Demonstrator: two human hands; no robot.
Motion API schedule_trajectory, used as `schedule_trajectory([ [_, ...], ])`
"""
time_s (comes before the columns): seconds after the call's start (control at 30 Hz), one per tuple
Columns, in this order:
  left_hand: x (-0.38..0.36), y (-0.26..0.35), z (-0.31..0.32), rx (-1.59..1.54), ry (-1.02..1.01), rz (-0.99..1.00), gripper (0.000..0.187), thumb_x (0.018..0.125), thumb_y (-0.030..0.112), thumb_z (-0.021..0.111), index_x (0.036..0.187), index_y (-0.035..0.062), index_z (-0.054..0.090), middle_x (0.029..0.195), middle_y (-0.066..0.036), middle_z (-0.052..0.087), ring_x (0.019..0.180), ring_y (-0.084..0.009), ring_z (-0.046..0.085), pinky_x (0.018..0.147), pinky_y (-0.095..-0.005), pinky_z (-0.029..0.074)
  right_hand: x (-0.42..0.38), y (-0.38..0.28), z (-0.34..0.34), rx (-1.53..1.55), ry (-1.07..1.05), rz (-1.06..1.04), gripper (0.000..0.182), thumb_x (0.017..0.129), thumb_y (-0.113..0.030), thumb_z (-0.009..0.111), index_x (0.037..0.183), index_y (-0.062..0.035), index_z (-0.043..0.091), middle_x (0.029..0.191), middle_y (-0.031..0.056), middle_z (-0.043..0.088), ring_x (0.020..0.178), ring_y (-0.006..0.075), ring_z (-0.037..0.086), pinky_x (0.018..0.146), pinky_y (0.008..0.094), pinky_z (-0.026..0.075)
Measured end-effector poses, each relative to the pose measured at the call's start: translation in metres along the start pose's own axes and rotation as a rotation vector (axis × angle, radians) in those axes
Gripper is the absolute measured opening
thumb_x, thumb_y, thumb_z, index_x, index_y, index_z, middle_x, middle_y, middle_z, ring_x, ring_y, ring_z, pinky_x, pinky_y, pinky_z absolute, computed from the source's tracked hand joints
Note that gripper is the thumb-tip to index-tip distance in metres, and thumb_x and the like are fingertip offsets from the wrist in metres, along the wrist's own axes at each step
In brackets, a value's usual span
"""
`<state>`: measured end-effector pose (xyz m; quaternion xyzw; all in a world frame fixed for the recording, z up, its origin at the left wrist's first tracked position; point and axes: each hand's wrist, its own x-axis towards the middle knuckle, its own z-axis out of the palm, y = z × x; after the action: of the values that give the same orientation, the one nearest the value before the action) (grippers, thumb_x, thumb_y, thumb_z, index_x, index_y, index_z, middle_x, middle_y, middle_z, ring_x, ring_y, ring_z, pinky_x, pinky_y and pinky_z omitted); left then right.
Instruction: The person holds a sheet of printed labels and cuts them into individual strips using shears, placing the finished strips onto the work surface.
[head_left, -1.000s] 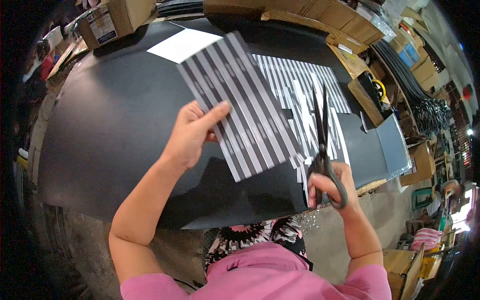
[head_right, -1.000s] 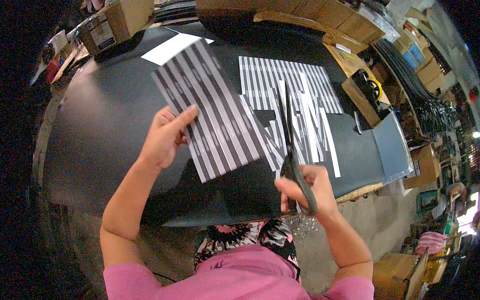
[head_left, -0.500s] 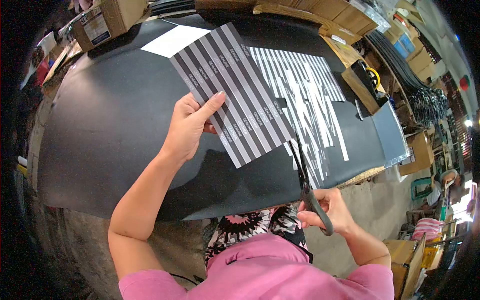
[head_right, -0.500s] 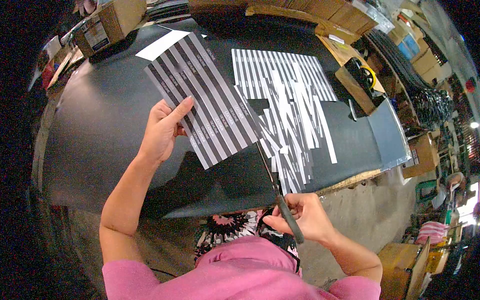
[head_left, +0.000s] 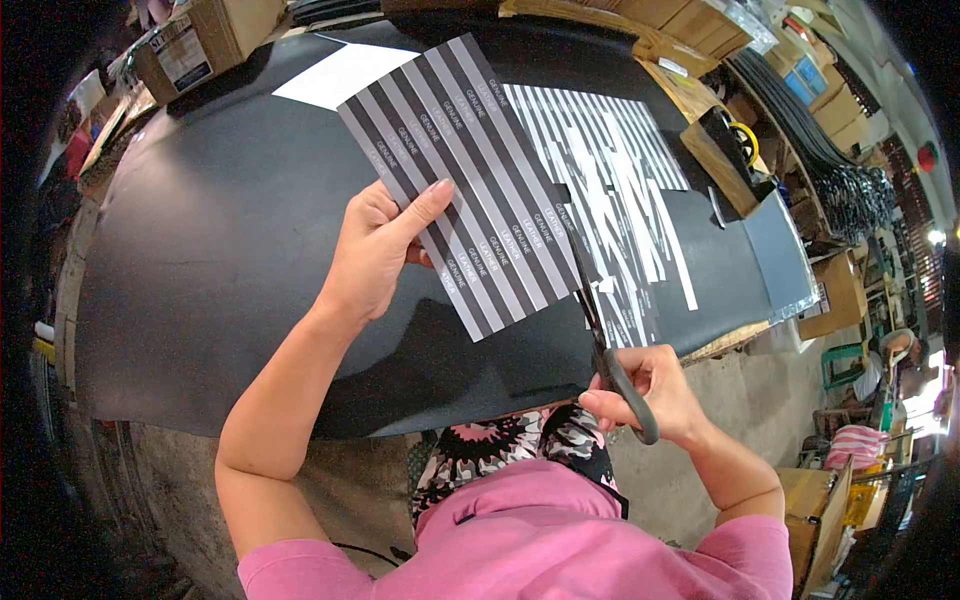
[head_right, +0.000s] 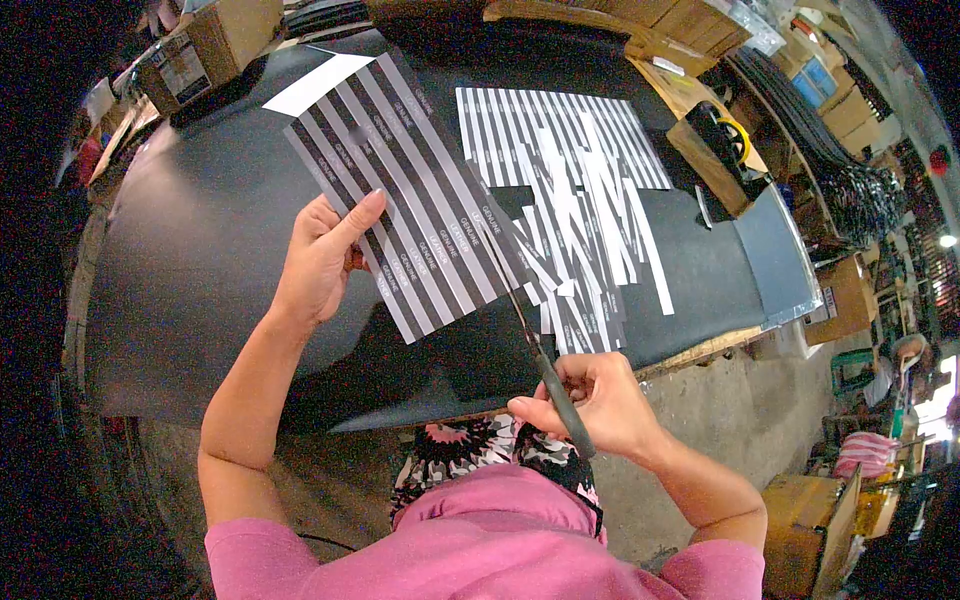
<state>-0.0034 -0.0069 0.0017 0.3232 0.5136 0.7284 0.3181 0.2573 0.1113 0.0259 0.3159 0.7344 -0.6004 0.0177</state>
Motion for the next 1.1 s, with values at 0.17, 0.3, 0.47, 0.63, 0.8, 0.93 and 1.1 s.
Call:
schedule_trajectory([
  [0.17,0.0004,0.0002,0.0011,-0.003,-0.005,0.025,0.022,0.09,0.022,0.055,0.098,0.0017,0.056,0.083,-0.012,0.066,0.064,-0.0119,0.066,0.05,-0.0231,0.057,0.0027,-0.0016,0.0003,-0.011,-0.003,0.007,0.029,0.072,-0.023,0.077,0.068,0.001,0.062,0.056,0.0036,0.059,0.047,0.0052,0.053,0.042,0.0181,0.039],
  [0.3,0.0001,-0.0006,0.0026,-0.015,-0.001,0.036,0.022,0.09,0.022,0.055,0.098,0.0015,0.056,0.082,-0.012,0.066,0.064,-0.0121,0.067,0.051,-0.0235,0.057,0.0033,-0.0046,0.0019,0.026,0.007,0.012,0.028,0.072,-0.022,0.077,0.068,0.0007,0.061,0.056,0.0042,0.059,0.047,0.0054,0.053,0.041,0.0181,0.038],
  [0.47,0.0002,-0.0004,0.0027,-0.009,0.012,0.028,0.022,0.09,0.022,0.054,0.097,0.0016,0.056,0.082,-0.012,0.066,0.064,-0.0121,0.067,0.051,-0.0235,0.058,0.0046,-0.0045,0.0011,0.027,-0.004,0.007,0.028,0.072,-0.021,0.077,0.068,0.0008,0.061,0.055,0.0041,0.059,0.046,0.0054,0.052,0.04,0.0182,0.038],
  [0.63,0.0002,-0.0008,0.003,-0.011,0.009,0.015,0.022,0.09,0.022,0.054,0.097,0.0018,0.055,0.082,-0.012,0.066,0.065,-0.0124,0.067,0.051,-0.0237,0.058,0.0055,-0.0054,0.0011,0.018,-0.002,0.007,0.028,0.072,-0.022,0.077,0.068,0.0013,0.061,0.055,0.0043,0.059,0.046,0.0056,0.053,0.04,0.0178,0.038],
  [0.8,0.0003,-0.0018,0.0028,-0.022,0.01,0.01,0.022,0.09,0.022,0.054,0.098,0.0014,0.054,0.082,-0.012,0.066,0.065,-0.0123,0.067,0.051,-0.0236,0.058,0.0068,-0.0039,0.0004,0.014,0.011,0.011,0.029,0.071,-0.022,0.078,0.069,0.0014,0.061,0.056,0.0052,0.06,0.047,0.0063,0.054,0.041,0.0178,0.04],
  [0.93,0.0002,-0.0007,0.0025,-0.027,-0.001,-0.006,0.022,0.09,0.022,0.054,0.098,0.0012,0.054,0.082,-0.012,0.066,0.064,-0.012,0.066,0.05,-0.0227,0.057,0.0071,-0.0045,0.0003,0.014,0.011,0.035,0.03,0.071,-0.023,0.078,0.068,0.0016,0.062,0.057,0.0059,0.061,0.048,0.0062,0.055,0.042,0.0184,0.041],
  [1.1,0.0001,-0.0011,0.0004,-0.005,0.006,-0.026,0.023,0.09,0.022,0.054,0.099,0.0009,0.054,0.083,-0.011,0.066,0.064,-0.0117,0.066,0.05,-0.0223,0.057,0.0092,-0.0029,-0.0025,-0.073,-0.01,-0.013,0.027,0.072,-0.018,0.076,0.073,0.0038,0.06,0.06,0.0068,0.059,0.052,0.0094,0.058,0.047,0.0204,0.046],
])
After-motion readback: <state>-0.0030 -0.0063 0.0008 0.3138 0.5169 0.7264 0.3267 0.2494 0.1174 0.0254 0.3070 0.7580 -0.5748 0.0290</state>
